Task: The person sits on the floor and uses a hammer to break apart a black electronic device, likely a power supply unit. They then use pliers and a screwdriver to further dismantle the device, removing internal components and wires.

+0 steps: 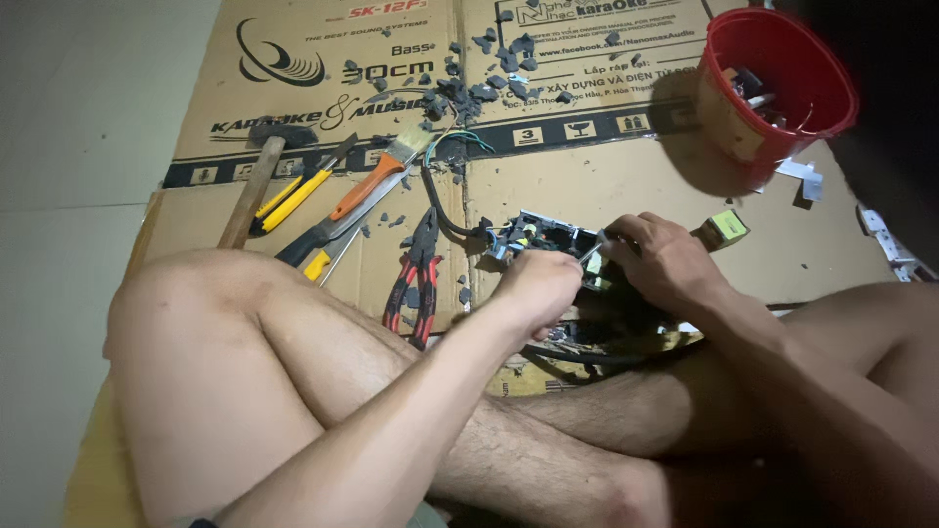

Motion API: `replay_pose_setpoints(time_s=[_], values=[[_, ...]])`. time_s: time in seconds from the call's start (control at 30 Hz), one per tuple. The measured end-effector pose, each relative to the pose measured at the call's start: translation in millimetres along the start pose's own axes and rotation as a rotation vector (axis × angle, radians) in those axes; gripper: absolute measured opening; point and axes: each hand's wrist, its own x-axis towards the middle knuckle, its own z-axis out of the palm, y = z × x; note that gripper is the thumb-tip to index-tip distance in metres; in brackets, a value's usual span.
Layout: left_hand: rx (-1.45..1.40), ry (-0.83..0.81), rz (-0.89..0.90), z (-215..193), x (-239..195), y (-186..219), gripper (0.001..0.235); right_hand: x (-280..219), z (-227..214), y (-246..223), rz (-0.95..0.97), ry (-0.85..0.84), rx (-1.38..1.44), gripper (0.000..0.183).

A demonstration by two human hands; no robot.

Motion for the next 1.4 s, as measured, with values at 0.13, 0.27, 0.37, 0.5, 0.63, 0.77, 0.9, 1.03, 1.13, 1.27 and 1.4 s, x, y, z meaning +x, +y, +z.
replay_pose_setpoints(time_s=[0.13, 0.27, 0.37, 0.5, 0.63, 0.77, 0.9, 1.03, 1.13, 1.27, 1.4], values=[[0.245, -0.014, -0.002, -14.2, -64.5, 40.9, 0.042, 5.0, 7.6, 6.0, -0.004, 0.092, 0.011, 0.024], [0.274, -0.053, 0.000, -20.5, -68.9, 44.5, 0.048, 15.0, 13.8, 34.0, 0.255, 0.199, 0.052, 0.029], [0.388, -0.069, 0.054, -19.0, -70.6, 41.6, 0.050, 5.4, 1.9, 39.1, 0.402, 0.190, 0.110, 0.042], [0.426, -0.066, 0.143, -13.9, -69.4, 39.7, 0.050, -54.7, -49.4, -34.1, 0.275, -0.111, 0.112, 0.071], [0.508, -0.009, 0.186, -17.7, -59.7, 43.8, 0.044, -41.1, -32.8, -11.9, 0.178, -0.126, -0.005, 0.077], [0.506, 0.033, 0.293, -11.7, -45.3, 29.0, 0.039, -46.5, -42.2, -26.3, 0.235, -0.157, 0.060, 0.088], [0.532, 0.084, 0.388, -14.5, -53.2, 37.0, 0.036, -54.7, -52.9, -47.8, 0.290, -0.164, -0.146, 0.080], [0.548, 0.095, 0.399, -16.2, -73.8, 35.9, 0.036, -55.9, -44.6, -38.9, 0.278, -0.157, -0.094, 0.094], [0.446, 0.122, 0.503, -13.2, -81.5, 27.5, 0.031, -55.4, -43.9, -41.4, 0.251, -0.134, -0.179, 0.081], [0.437, 0.122, 0.454, -15.7, -91.3, 23.6, 0.033, -55.1, -38.2, -35.8, 0.205, -0.106, -0.207, 0.086], [0.390, 0.077, 0.362, -17.0, -93.7, 14.8, 0.035, -60.9, -38.7, -40.8, 0.137, -0.047, -0.266, 0.087]])
